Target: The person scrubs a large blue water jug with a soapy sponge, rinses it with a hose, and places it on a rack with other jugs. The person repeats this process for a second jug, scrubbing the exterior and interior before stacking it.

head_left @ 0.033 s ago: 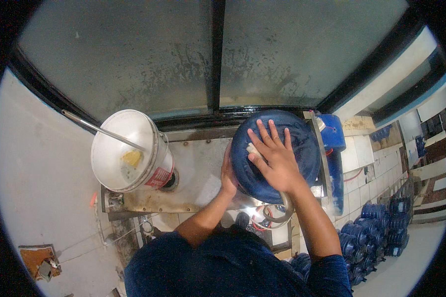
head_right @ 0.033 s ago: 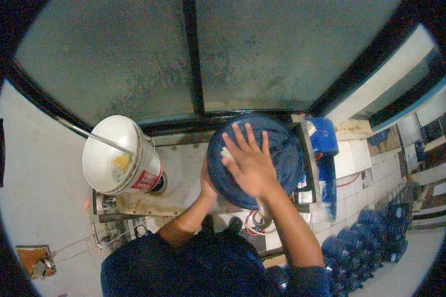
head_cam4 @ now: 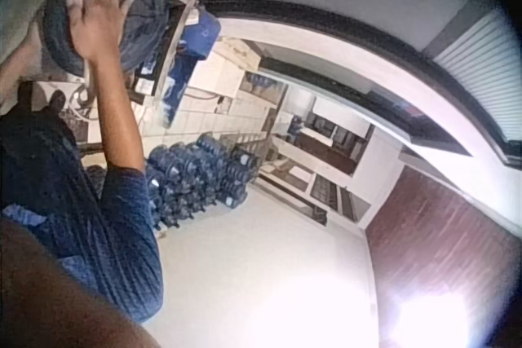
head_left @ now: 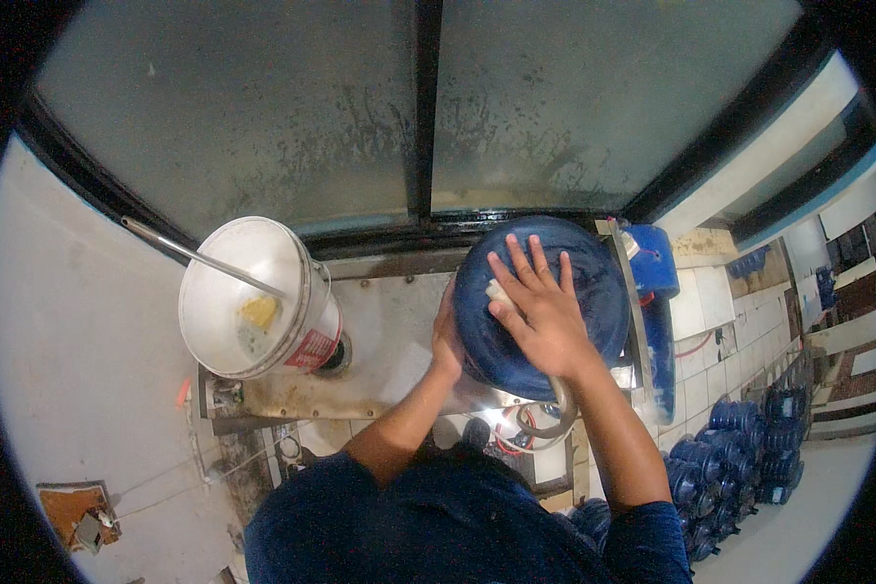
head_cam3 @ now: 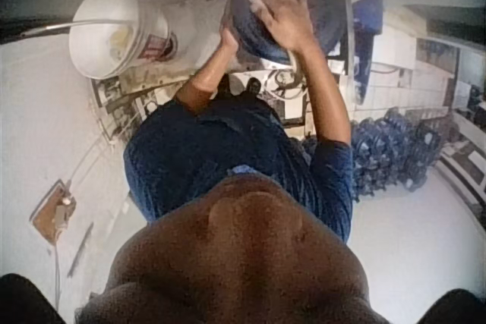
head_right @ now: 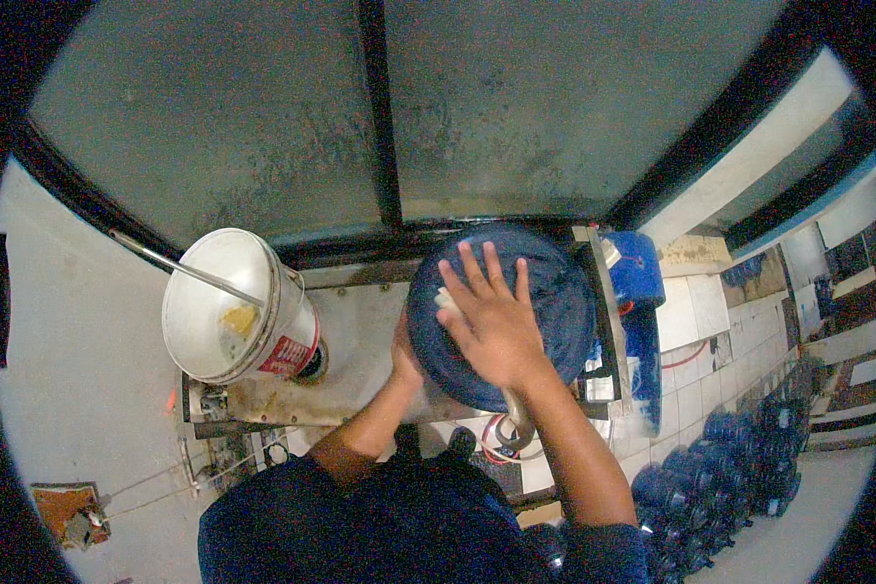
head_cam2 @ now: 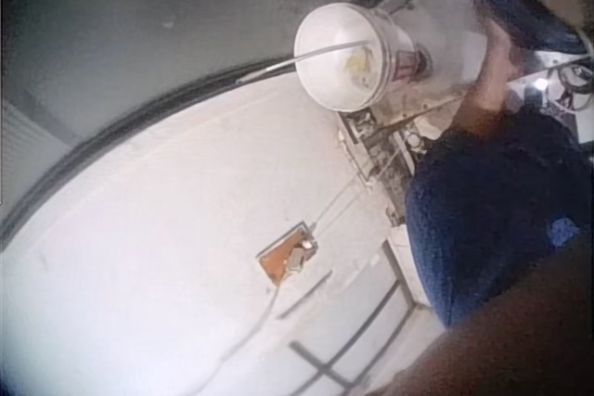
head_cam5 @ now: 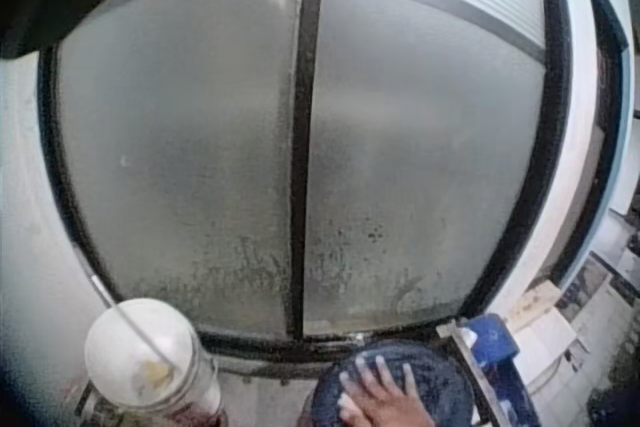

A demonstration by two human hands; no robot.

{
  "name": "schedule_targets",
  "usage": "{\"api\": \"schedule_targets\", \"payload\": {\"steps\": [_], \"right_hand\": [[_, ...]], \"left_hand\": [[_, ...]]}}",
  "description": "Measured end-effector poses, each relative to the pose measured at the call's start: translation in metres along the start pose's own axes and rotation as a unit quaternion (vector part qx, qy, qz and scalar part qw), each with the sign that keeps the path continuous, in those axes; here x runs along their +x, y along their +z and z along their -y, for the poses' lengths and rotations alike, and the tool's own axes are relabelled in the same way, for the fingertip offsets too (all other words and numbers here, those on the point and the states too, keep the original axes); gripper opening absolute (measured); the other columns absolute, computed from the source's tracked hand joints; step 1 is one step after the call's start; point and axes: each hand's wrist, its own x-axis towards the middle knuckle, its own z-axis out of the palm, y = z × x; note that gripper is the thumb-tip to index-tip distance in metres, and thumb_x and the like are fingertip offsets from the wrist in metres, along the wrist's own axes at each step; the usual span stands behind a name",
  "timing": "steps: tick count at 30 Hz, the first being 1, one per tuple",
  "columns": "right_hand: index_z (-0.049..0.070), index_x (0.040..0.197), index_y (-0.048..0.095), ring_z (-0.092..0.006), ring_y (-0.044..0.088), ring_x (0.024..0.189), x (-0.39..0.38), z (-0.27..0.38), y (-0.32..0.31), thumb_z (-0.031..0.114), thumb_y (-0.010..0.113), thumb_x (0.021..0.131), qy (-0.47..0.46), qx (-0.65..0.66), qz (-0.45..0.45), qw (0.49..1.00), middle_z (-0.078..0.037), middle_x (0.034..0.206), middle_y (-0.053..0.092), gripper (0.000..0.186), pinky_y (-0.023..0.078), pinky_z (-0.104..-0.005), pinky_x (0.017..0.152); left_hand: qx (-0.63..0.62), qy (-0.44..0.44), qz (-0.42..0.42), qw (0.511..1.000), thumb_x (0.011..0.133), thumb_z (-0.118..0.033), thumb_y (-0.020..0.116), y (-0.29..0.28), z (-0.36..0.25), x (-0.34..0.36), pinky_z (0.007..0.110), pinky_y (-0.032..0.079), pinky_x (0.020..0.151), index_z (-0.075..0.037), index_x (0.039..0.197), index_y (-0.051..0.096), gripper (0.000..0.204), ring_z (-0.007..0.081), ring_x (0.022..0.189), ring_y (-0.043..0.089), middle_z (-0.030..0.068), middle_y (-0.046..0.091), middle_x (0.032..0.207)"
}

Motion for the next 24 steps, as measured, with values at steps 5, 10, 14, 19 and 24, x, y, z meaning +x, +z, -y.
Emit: {"api": "schedule_targets", "payload": {"steps": [5,10,14,19,24], "right_hand": [[0.018,0.157,0.039,-0.0334,0.013,0.156,0.001,-0.011,-0.006,0.042,0.047,0.102,-0.001,-0.013,-0.01,1.0,-0.011,0.167,0.023,0.06,0.001,-0.0568,0.123],[0.016,0.155,0.042,-0.0353,0.016,0.155,0.004,-0.012,-0.01,0.04,0.048,0.101,0.014,0.033,-0.008,0.999,-0.012,0.166,0.028,0.059,0.003,-0.0608,0.122],[0.015,0.153,0.044,-0.0358,0.017,0.155,0.001,-0.004,-0.005,0.04,0.048,0.102,0.011,0.047,-0.019,0.999,-0.011,0.165,0.029,0.057,0.004,-0.0612,0.122],[0.014,0.153,0.044,-0.0371,0.02,0.154,0.003,0.003,-0.005,0.038,0.05,0.101,-0.021,0.038,-0.021,0.999,-0.007,0.164,0.033,0.057,0.004,-0.0616,0.122],[0.013,0.152,0.045,-0.037,0.022,0.154,0.003,0.003,-0.003,0.035,0.052,0.1,-0.024,0.048,-0.028,0.998,-0.004,0.163,0.036,0.057,0.003,-0.0617,0.122]], "left_hand": [[0.135,-0.122,0.18,0.967,0.104,-0.036,0.047,0.045,-0.079,0.053,0.033,0.043,0.108,-0.004,0.14,0.058,0.05,0.0191,0.122,0.058,0.0105,0.063,0.135],[0.246,0.03,0.22,0.943,0.105,-0.036,0.047,0.008,-0.04,0.068,0.033,0.042,0.109,-0.004,0.144,0.054,0.051,0.0196,0.125,0.056,0.0106,0.06,0.139],[0.179,0.07,0.108,0.975,0.105,-0.037,0.047,-0.034,0.038,0.017,0.034,0.039,0.113,-0.004,0.152,0.041,0.058,0.021,0.132,0.051,0.0109,0.05,0.149],[-0.046,-0.065,0.169,0.982,0.104,-0.039,0.049,-0.056,0.041,0.036,0.036,0.04,0.113,-0.003,0.149,0.045,0.058,0.0216,0.13,0.053,0.0102,0.053,0.145],[-0.022,-0.118,0.225,0.967,0.104,-0.038,0.05,-0.011,-0.022,0.057,0.036,0.045,0.109,-0.002,0.139,0.057,0.05,0.0214,0.12,0.06,0.0096,0.062,0.134]]}}
